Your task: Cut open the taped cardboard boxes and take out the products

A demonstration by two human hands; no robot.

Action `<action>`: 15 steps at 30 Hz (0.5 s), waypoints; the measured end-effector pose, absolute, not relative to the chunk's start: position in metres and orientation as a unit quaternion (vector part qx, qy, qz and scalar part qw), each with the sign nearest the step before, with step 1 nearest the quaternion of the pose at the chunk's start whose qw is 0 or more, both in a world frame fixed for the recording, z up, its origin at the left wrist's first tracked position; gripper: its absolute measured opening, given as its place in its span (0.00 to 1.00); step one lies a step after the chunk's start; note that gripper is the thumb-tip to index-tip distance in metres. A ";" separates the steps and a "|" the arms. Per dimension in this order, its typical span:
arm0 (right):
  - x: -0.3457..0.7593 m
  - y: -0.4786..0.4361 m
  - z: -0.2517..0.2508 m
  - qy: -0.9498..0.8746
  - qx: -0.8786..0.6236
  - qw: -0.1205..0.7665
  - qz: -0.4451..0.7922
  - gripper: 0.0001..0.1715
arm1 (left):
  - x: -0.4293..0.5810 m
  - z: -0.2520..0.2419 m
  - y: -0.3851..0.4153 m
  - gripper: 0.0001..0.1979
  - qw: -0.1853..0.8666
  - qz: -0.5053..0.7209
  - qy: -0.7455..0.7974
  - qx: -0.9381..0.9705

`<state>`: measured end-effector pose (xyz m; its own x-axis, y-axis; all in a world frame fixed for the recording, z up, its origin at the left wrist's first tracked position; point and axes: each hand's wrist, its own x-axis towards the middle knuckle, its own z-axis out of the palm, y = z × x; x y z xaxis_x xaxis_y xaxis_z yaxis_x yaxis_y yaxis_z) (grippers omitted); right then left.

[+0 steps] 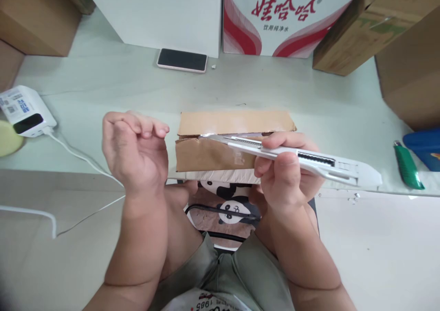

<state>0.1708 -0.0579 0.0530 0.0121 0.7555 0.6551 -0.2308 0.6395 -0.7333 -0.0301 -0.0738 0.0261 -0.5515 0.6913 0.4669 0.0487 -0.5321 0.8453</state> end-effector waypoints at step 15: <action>0.172 -0.058 0.046 -0.595 -0.214 0.679 0.372 0.11 | -0.033 0.025 -0.078 0.19 0.206 0.765 0.441 0.422</action>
